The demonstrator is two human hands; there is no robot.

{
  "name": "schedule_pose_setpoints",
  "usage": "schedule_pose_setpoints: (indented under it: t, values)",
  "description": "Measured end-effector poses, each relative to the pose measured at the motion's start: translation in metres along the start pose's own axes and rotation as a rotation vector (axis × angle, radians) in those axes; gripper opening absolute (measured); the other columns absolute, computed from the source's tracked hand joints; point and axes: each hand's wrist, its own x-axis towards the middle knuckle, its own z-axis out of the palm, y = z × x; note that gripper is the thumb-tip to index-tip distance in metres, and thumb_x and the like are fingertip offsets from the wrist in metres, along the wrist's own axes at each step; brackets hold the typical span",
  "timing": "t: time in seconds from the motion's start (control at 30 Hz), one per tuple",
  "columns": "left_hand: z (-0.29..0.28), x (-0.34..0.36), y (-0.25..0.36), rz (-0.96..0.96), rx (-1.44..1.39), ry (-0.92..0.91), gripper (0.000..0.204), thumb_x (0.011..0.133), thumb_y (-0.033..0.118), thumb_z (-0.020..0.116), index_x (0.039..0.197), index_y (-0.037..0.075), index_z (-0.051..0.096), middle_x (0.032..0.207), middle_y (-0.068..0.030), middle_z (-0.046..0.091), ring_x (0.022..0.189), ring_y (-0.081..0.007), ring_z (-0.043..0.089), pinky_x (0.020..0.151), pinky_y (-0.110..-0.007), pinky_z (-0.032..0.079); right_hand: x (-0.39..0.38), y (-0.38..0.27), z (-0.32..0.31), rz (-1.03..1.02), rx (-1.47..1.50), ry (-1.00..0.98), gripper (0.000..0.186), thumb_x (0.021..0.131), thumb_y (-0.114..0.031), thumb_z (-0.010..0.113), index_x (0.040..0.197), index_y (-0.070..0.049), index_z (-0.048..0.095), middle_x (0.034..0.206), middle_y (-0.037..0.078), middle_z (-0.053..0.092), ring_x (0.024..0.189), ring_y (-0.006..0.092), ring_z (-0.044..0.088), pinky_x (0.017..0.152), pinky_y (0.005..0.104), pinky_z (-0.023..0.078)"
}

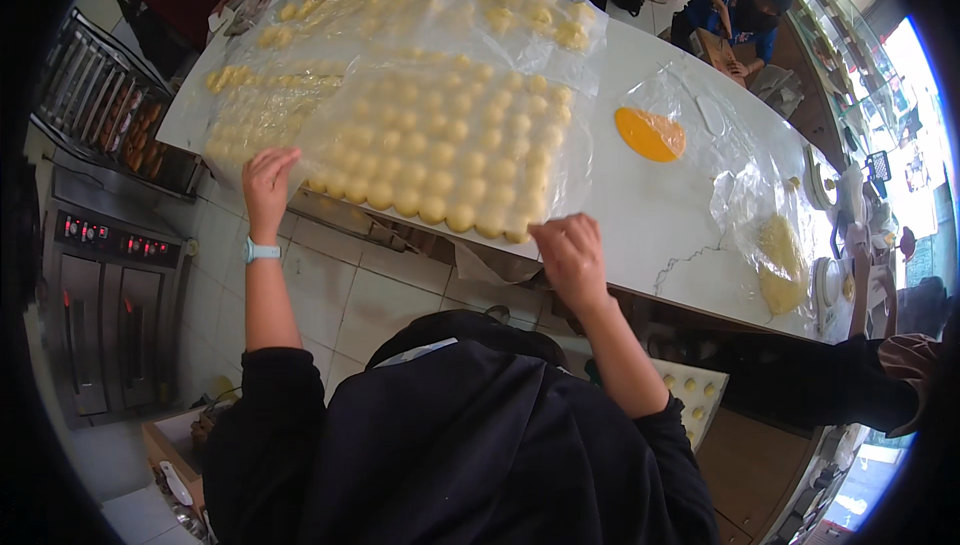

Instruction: The person shapes dough pieces into balls by hand on the counter, places them onto a baking tray, and adjusts the plastic film over rows of dough balls on the table.

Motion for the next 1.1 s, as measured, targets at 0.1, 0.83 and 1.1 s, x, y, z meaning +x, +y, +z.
schedule_pose_setpoints:
  t: [0.1, 0.83, 1.1]
  values:
    - [0.006, -0.029, -0.004, -0.072, 0.023, -0.092, 0.017, 0.079, 0.004, 0.061, 0.093, 0.009, 0.070, 0.097, -0.0017, 0.068, 0.096, -0.0215, 0.059, 0.085, -0.034, 0.040, -0.027, 0.001, 0.012, -0.012, 0.029, -0.123, 0.019, 0.072, 0.001, 0.066, 0.089, -0.007, 0.065, 0.080, 0.005, 0.057, 0.076, 0.0233, 0.056, 0.076, 0.0365, 0.044]
    - [0.037, -0.099, -0.029, -1.252, -0.641, 0.703, 0.049, 0.083, 0.011, 0.058, 0.128, 0.005, 0.040, 0.128, -0.0137, 0.045, 0.115, -0.0281, 0.048, 0.095, -0.042, 0.041, -0.051, 0.071, -0.015, 0.496, 0.092, 0.034, 0.010, 0.081, 0.000, 0.058, 0.090, 0.000, 0.062, 0.087, 0.012, 0.061, 0.081, 0.0242, 0.060, 0.076, 0.0319, 0.048]
    - [0.034, -0.092, -0.036, -1.487, -1.419, 0.745, 0.046, 0.086, 0.026, 0.064, 0.119, -0.002, 0.047, 0.114, -0.0131, 0.054, 0.104, -0.0223, 0.053, 0.088, -0.034, 0.047, -0.053, 0.072, -0.017, 0.573, 0.075, 0.057, 0.010, 0.084, -0.002, 0.057, 0.092, 0.001, 0.062, 0.091, 0.011, 0.061, 0.082, 0.0219, 0.062, 0.074, 0.0292, 0.049]
